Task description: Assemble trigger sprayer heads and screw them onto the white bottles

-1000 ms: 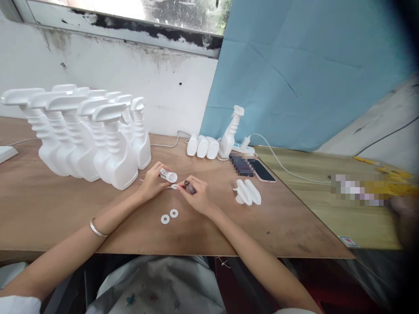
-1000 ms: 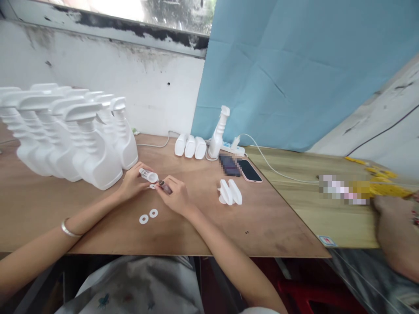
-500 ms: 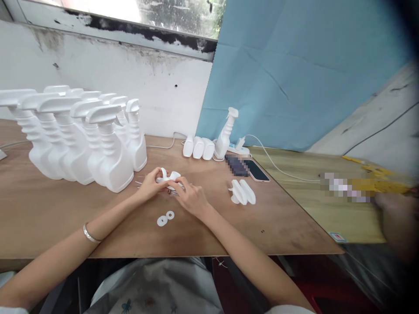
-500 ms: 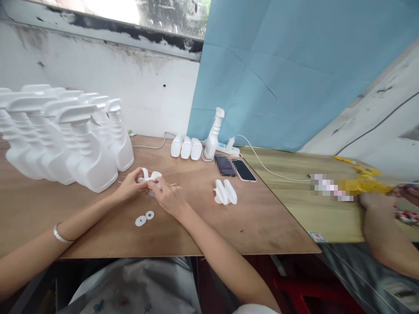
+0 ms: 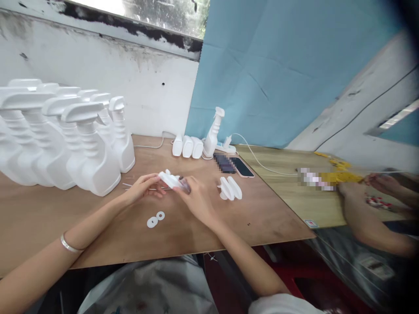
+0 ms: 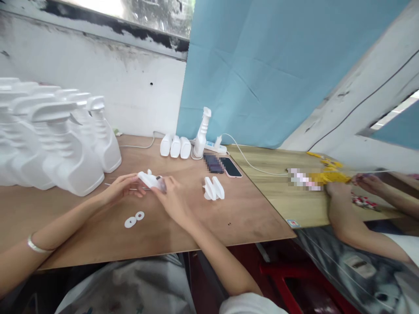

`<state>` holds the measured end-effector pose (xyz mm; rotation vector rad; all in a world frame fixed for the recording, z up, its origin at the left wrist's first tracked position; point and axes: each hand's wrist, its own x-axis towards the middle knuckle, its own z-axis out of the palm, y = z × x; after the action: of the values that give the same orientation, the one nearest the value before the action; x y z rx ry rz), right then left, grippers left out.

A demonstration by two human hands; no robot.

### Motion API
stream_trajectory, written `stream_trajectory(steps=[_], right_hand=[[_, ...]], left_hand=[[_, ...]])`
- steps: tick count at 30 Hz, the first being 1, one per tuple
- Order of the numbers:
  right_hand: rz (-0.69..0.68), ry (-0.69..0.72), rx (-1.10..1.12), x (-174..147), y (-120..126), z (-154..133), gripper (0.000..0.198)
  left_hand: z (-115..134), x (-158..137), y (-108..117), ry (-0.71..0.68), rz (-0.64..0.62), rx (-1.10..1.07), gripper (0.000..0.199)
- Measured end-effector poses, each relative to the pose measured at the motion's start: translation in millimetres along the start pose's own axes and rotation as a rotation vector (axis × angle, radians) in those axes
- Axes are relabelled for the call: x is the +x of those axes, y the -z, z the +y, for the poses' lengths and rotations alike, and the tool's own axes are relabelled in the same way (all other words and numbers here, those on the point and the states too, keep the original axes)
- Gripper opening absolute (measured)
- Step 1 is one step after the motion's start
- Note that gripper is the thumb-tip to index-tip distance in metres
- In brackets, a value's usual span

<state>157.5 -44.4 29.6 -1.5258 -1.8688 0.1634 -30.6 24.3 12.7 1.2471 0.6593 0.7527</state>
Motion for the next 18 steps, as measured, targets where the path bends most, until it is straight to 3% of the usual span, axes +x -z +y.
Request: stream_trajectory(steps=[3, 6, 10, 18], right_hand=[[-0.052, -0.242, 0.122, -16.6, 21.7, 19.7, 0.032], [-0.034, -0.379, 0.107, -33.0, 37.1, 46.9, 0.033], [-0.012, -0.402, -0.088, -45.2, 42.5, 64.3, 0.032], [0.013, -0.422, -0.592, -35.0, 31.1, 46.8, 0.042]], left_hand=[[-1.8, 0.0, -0.3, 0.038, -0.012, 0.05, 0.035], [-6.1, 1.7, 1.8, 0.049, -0.012, 0.091, 0.031], [-11.0, 3.6, 4.2, 0.035, -0.025, 0.132, 0.03], [-8.3, 2.3, 3.5, 0.015, 0.013, 0.2, 0.028]])
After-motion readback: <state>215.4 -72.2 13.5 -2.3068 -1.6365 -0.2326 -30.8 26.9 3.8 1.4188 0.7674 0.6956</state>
